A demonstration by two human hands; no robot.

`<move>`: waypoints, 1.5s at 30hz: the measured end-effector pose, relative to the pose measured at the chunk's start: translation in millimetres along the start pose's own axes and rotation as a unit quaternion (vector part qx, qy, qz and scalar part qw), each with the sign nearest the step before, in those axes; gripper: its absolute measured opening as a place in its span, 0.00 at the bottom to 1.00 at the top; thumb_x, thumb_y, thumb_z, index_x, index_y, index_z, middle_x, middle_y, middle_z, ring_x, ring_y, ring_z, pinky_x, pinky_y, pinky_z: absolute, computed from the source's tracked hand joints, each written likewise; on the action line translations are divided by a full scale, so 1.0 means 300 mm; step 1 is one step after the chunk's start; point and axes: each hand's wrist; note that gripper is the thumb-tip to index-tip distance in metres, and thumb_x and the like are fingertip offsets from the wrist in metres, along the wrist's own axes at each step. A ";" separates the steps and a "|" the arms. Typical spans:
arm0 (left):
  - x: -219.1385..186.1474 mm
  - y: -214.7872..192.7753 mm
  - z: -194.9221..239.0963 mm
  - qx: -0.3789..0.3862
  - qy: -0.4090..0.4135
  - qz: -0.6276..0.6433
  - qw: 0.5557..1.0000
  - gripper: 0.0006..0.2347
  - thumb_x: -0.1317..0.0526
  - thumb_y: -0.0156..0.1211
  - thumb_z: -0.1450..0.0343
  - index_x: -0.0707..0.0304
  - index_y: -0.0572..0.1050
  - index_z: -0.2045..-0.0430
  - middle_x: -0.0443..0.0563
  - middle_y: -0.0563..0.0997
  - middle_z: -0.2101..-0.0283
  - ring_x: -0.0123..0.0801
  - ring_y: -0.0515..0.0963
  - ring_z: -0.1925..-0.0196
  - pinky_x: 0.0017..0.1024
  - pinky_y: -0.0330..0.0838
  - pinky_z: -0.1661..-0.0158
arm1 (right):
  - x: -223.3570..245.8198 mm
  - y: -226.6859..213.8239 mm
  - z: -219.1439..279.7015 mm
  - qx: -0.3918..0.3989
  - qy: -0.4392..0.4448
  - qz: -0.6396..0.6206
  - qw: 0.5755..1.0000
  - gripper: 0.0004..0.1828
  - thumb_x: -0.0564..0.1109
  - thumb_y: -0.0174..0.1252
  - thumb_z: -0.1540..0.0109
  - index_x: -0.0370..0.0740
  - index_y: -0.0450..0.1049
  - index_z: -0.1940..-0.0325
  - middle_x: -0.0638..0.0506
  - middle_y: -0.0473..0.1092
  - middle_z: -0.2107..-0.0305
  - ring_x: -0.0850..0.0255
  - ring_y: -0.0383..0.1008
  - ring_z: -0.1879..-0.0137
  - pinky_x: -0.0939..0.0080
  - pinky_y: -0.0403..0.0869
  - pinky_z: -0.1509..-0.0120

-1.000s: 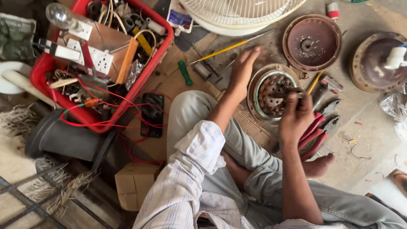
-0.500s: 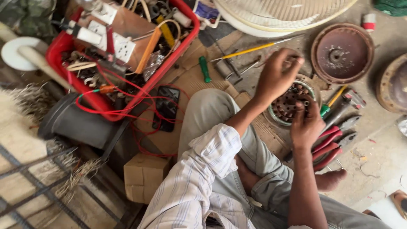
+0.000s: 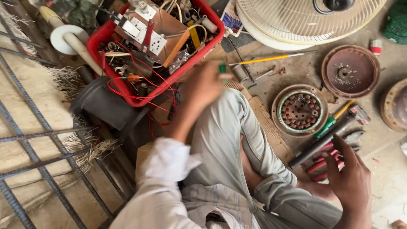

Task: The person sits on the floor and disassembles a circular motor stator using a hammer and metal punch to remove a central pin. They then separate the stator halves, place one half on a newspaper, and connect a red wire to the copper windings for testing.

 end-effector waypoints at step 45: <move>0.041 0.497 -0.454 0.280 0.371 -0.466 0.753 0.10 0.59 0.72 0.41 0.50 0.84 0.68 0.48 0.75 0.46 0.42 0.68 0.37 0.49 0.63 0.43 | -0.008 0.028 -0.022 0.068 0.078 -0.089 0.991 0.29 0.45 0.62 0.39 0.45 0.70 0.32 0.38 0.75 0.52 0.40 0.76 0.50 0.44 0.73 0.49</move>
Point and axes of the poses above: each hand's wrist, its own z-axis away from the middle knuckle, its own y-axis out of the palm, x = y × z
